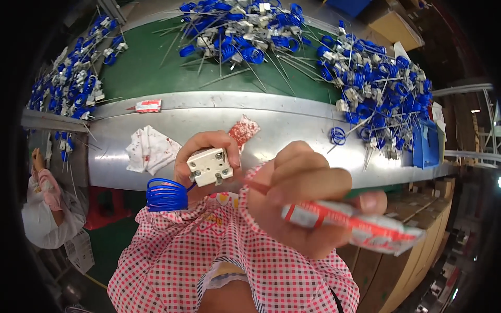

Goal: Assembling small electrical components with blue coils and plastic housings on a production conveyor belt.

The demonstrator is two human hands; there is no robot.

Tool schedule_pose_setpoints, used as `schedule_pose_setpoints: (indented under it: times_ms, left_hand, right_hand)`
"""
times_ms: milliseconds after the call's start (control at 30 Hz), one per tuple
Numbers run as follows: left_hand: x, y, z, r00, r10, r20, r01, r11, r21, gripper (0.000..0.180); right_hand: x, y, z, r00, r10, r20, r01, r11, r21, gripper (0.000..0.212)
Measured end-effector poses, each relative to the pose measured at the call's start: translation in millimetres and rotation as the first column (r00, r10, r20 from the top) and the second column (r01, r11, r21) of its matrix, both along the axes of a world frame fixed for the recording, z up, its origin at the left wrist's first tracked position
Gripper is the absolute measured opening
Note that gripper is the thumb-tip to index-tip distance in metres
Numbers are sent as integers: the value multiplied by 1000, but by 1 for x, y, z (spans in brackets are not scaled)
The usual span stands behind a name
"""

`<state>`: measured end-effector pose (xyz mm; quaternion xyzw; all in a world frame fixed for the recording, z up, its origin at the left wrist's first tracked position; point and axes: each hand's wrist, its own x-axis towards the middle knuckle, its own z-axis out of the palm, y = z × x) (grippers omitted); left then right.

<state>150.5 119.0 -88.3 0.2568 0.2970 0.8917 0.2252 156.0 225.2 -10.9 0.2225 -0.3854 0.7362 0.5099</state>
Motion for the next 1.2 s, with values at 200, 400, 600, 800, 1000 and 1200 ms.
schedule_pose_setpoints:
  times_ms: [200, 400, 600, 800, 1000, 1200]
  left_hand:
    - [13, 14, 9, 999, 19, -28, -20, 999, -28, 72]
    - [21, 24, 15, 995, 62, 79, -61, 998, -24, 73]
    - [24, 24, 5, 989, -37, 145, 27, 997, 66, 75]
    - [23, 26, 3, 989, -29, 145, 25, 999, 34, 76]
    - [20, 27, 0, 990, -43, 135, 37, 998, 45, 76]
    - [19, 29, -4, 990, -35, 134, 20, 993, 117, 73]
  right_hand:
    - [9, -3, -3, 997, -35, -64, 38, 999, 36, 41]
    - [14, 9, -6, 998, 66, -13, -64, 993, 96, 39]
    - [11, 9, -12, 998, 70, -8, -67, 983, 170, 41]
    - [11, 21, -16, 996, 84, 30, -89, 944, 317, 44]
    - [11, 23, -19, 999, 45, 23, -50, 941, 335, 46]
    - [14, 36, -12, 994, 57, 94, -97, 863, 495, 47]
